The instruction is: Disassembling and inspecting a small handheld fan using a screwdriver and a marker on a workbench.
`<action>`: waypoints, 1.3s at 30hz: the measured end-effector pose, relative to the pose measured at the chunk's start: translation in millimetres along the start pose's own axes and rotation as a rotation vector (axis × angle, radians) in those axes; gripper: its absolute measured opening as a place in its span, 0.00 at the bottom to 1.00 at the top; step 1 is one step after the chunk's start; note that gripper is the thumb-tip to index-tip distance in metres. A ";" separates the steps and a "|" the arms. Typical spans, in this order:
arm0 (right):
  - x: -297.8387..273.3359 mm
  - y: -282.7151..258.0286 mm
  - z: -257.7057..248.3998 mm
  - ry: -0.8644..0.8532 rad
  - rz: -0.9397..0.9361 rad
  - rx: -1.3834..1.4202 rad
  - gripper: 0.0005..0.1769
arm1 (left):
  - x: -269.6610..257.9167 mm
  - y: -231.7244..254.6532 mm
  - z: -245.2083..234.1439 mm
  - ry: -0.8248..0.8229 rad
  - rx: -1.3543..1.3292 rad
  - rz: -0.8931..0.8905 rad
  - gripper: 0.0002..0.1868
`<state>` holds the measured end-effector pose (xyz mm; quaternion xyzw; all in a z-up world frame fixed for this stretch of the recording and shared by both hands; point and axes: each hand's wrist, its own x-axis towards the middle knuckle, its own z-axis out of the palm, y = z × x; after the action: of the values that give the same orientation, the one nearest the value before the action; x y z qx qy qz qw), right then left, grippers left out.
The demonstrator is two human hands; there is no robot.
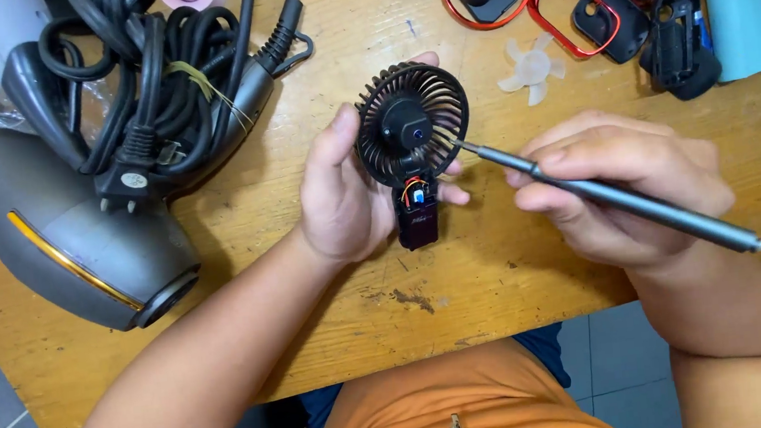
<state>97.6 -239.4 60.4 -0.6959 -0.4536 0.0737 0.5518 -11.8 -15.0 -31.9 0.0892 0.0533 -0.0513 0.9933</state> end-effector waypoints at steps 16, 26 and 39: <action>-1.3 0.6 6.2 -0.044 0.051 -0.110 0.13 | -0.2 2.4 -1.1 0.138 0.026 -0.104 0.42; 0.3 2.3 12.3 -0.049 0.055 -0.146 0.15 | 1.2 2.9 4.6 0.177 0.058 -0.126 0.43; -4.2 8.7 4.3 0.018 0.022 -0.278 0.20 | -1.7 2.0 9.0 0.138 0.193 -0.143 0.39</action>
<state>97.4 -239.2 49.8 -0.7712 -0.4467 0.0098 0.4534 -12.3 -14.5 -22.5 0.1835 0.1225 -0.1206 0.9679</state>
